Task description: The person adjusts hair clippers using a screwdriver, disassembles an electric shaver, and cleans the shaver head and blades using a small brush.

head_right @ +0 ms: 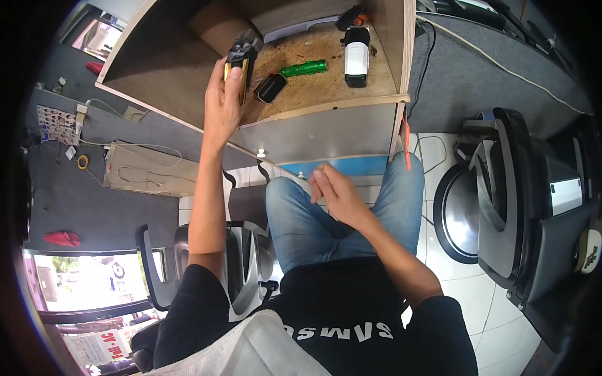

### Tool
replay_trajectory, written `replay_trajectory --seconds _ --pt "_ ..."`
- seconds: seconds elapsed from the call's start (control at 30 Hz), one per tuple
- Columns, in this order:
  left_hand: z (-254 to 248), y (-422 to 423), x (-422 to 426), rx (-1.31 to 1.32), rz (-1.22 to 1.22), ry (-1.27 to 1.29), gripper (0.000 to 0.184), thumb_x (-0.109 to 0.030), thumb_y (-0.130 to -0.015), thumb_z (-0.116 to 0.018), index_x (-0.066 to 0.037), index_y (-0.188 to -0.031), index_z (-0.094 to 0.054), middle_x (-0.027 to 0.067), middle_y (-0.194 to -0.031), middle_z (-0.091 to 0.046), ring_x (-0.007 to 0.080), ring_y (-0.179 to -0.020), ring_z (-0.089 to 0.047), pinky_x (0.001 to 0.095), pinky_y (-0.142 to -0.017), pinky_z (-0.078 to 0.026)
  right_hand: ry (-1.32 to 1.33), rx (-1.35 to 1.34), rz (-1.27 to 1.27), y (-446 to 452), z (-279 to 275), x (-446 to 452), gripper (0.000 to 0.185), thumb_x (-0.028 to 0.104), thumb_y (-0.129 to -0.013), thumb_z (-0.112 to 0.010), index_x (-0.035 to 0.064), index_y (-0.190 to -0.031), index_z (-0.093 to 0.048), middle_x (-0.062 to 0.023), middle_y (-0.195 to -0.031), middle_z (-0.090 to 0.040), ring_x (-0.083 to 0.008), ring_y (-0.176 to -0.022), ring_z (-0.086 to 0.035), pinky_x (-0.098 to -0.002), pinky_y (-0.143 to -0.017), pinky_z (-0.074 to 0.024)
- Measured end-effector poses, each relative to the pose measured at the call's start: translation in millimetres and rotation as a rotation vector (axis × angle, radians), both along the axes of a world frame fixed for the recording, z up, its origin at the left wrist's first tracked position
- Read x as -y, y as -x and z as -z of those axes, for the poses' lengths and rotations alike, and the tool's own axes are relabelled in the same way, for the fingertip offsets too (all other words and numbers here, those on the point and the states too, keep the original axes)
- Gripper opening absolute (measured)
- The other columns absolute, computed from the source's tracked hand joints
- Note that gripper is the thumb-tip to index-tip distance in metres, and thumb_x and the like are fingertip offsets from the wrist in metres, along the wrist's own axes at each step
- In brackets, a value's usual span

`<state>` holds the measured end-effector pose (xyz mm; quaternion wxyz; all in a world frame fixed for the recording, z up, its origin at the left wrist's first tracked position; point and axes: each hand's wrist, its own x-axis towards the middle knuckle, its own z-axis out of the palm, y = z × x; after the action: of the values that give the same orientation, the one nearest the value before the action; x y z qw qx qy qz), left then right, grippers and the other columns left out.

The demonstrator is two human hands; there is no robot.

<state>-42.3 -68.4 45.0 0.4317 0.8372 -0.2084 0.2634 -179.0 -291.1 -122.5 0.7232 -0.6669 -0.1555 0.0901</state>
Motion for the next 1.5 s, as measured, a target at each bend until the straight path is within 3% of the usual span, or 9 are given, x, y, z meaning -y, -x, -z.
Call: replay_trajectory --seconds 0.17,0.37,0.57,0.83,0.93,0.97,1.1,1.3,1.5 --pt "31 -6 -8 0.001 -0.117 0.274 0.045 -0.033 -0.11 -0.06 0.005 -0.132 -0.062 0.0154 -0.12 -0.066 0.0222 -0.107 -0.063 0.036 -0.099 -0.049 0.318 0.552 0.369 -40 -111 7 0.021 0.025 -0.108 -0.062 0.0049 -0.111 -0.066 -0.0153 -0.09 -0.069 -0.0292 -0.084 -0.072 -0.0387 -0.077 -0.0553" --pt "45 -26 1 0.094 -0.11 0.378 0.045 -0.03 -0.109 -0.064 0.007 -0.135 -0.059 0.0148 -0.122 -0.066 0.022 -0.108 -0.063 0.0351 -0.098 -0.05 0.73 1.066 0.419 -114 -134 -37 0.027 0.027 -0.094 -0.076 0.0047 -0.107 -0.069 -0.0135 -0.091 -0.073 -0.0334 -0.088 -0.073 -0.0449 -0.078 -0.0575" --pt "44 -25 3 0.094 -0.136 0.307 0.057 -0.039 -0.105 -0.07 0.007 -0.134 -0.057 0.0171 -0.121 -0.064 0.0275 -0.11 -0.063 0.0389 -0.1 -0.05 0.889 0.88 0.289 -146 -135 -49 0.035 0.031 -0.093 -0.077 0.005 -0.115 -0.071 -0.0172 -0.105 -0.076 -0.0375 -0.098 -0.074 -0.0495 -0.082 -0.057" --pt "30 -9 5 0.129 -0.233 0.106 0.077 -0.041 -0.085 -0.092 0.006 -0.135 -0.055 0.0178 -0.12 -0.061 0.0333 -0.11 -0.064 0.0421 -0.098 -0.052 0.644 0.876 0.473 -174 -135 -34 0.019 0.018 -0.094 -0.072 0.0035 -0.107 -0.072 -0.0149 -0.084 -0.075 -0.0389 -0.085 -0.072 -0.0499 -0.078 -0.0554" --pt "28 -5 5 0.241 -0.246 -0.034 0.077 -0.037 -0.082 -0.094 0.003 -0.136 -0.055 0.0181 -0.118 -0.06 0.0361 -0.108 -0.065 0.044 -0.094 -0.054 0.41 0.671 0.547 -165 -143 -23 0.014 0.014 -0.095 -0.069 0.0041 -0.105 -0.074 -0.0133 -0.079 -0.072 -0.034 -0.073 -0.069 -0.0453 -0.071 -0.0534" --pt "28 -3 6 0.244 -0.226 -0.057 0.077 -0.035 -0.08 -0.095 0.002 -0.135 -0.056 0.0178 -0.118 -0.06 0.036 -0.107 -0.065 0.0441 -0.093 -0.054 0.344 0.617 0.572 -161 -144 -22 0.014 0.012 -0.096 -0.068 0.0044 -0.105 -0.075 -0.0103 -0.073 -0.068 -0.0243 -0.061 -0.061 -0.0392 -0.061 -0.0485" --pt "30 -2 5 0.28 -0.141 -0.145 0.077 -0.029 -0.073 -0.098 -0.002 -0.134 -0.06 0.0163 -0.118 -0.061 0.0345 -0.104 -0.066 0.0437 -0.088 -0.057 0.217 0.633 0.574 -157 -142 -23 0.018 0.016 -0.098 -0.07 0.005 -0.11 -0.076 -0.0042 -0.067 -0.056 -0.0131 -0.055 -0.048 -0.0329 -0.055 -0.0417" --pt "28 -2 1 0.235 -0.023 -0.146 0.076 -0.022 -0.067 -0.101 -0.004 -0.133 -0.069 0.0135 -0.119 -0.064 0.0305 -0.106 -0.066 0.0408 -0.09 -0.057 0.052 0.633 0.284 -163 -138 -13 0.041 0.013 -0.093 -0.076 0.0103 -0.133 -0.071 0.0002 -0.077 -0.047 -0.0108 -0.062 -0.043 -0.0282 -0.056 -0.0404" --pt "21 -1 -10 0.115 0.102 -0.129 0.076 -0.018 -0.066 -0.1 -0.004 -0.135 -0.07 0.0117 -0.121 -0.066 0.0269 -0.109 -0.065 0.0383 -0.094 -0.055 0.394 0.749 0.201 -154 -147 6 0.05 0.017 -0.088 -0.083 0.0146 -0.136 -0.07 -0.004 -0.094 -0.051 -0.0162 -0.077 -0.051 -0.0313 -0.063 -0.045"
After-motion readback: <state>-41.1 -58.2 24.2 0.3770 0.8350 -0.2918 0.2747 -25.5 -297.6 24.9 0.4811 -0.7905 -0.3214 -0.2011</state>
